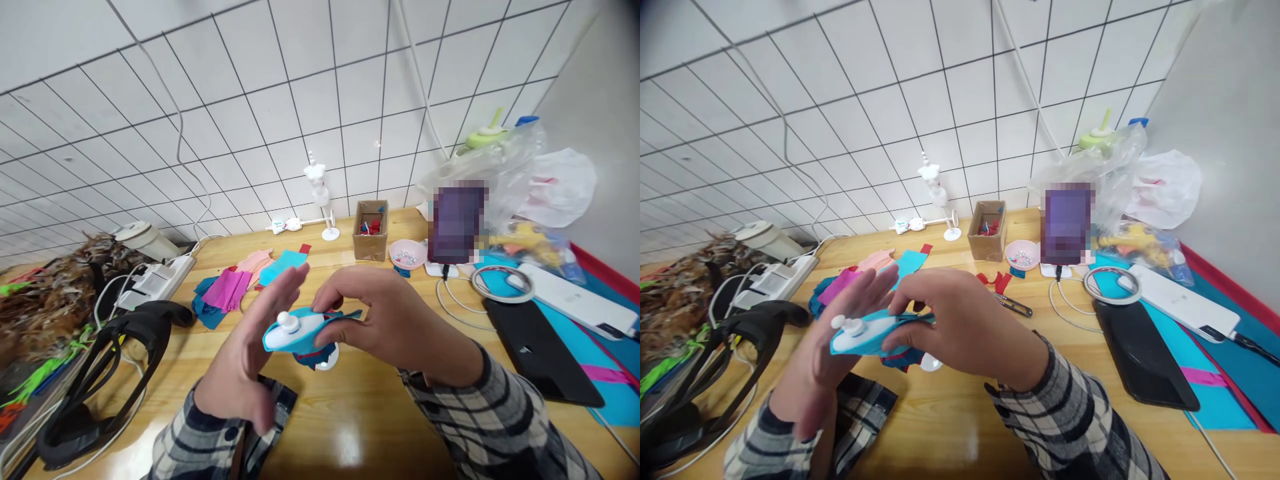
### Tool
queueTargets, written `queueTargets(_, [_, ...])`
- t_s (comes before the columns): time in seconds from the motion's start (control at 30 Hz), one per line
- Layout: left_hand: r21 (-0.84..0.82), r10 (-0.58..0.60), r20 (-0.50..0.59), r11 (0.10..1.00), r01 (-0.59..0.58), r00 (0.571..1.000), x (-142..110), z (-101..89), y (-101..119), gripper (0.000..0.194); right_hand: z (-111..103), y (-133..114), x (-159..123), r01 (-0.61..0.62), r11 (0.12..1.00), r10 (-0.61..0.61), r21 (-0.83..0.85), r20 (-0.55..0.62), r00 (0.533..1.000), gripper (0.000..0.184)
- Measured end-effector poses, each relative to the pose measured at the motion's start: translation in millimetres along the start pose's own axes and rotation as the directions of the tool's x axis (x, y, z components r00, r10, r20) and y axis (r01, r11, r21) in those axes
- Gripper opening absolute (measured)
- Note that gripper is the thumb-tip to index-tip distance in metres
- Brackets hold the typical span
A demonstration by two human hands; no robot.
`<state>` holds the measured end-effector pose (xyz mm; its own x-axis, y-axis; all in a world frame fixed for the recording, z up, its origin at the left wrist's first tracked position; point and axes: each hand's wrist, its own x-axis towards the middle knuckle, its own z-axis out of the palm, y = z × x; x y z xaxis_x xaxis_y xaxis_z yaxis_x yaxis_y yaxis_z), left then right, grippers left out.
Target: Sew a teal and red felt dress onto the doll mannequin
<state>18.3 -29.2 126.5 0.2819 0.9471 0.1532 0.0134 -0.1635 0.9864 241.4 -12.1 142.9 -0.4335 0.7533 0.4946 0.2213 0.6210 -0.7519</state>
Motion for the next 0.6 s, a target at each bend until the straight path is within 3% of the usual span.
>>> queueTargets(0.1, [0.065, 0.011, 0.084, 0.998, -0.017, 0.996, -10.5, 9.1, 0.3, 0.078, 7.4, -1.1, 0.5, 0.051, 0.998, -0.052, -0.034, -0.034, 0.998, 0.019])
queueTargets(0.2, [0.166, 0.059, 0.007, 0.984, -0.059, 0.998, -15.4, 7.5, -5.0, 0.051, 11.5, -1.8, 0.2, 0.017, 0.999, -0.02, -0.051, -0.054, 0.998, 0.022])
queueTargets(0.33, [0.255, 0.156, -0.06, 0.957, -0.136, 0.986, -21.4, -1.3, -13.4, 0.04, 10.9, -2.5, -0.8, -0.033, 0.999, 0.033, -0.019, 0.004, 0.999, 0.022])
queueTargets(0.47, [0.192, 0.205, -0.025, 0.962, -0.197, 0.978, -25.2, -2.6, -16.3, 0.035, 6.4, -4.6, -2.4, 0.053, 0.997, -0.058, 0.056, 0.108, 0.992, 0.004])
queueTargets(0.6, [0.112, 0.269, 0.016, 0.957, -0.269, 0.963, -22.5, 1.0, -14.5, 0.029, 2.5, -9.2, -4.7, 0.074, 0.994, -0.085, 0.077, 0.148, 0.985, 0.005])
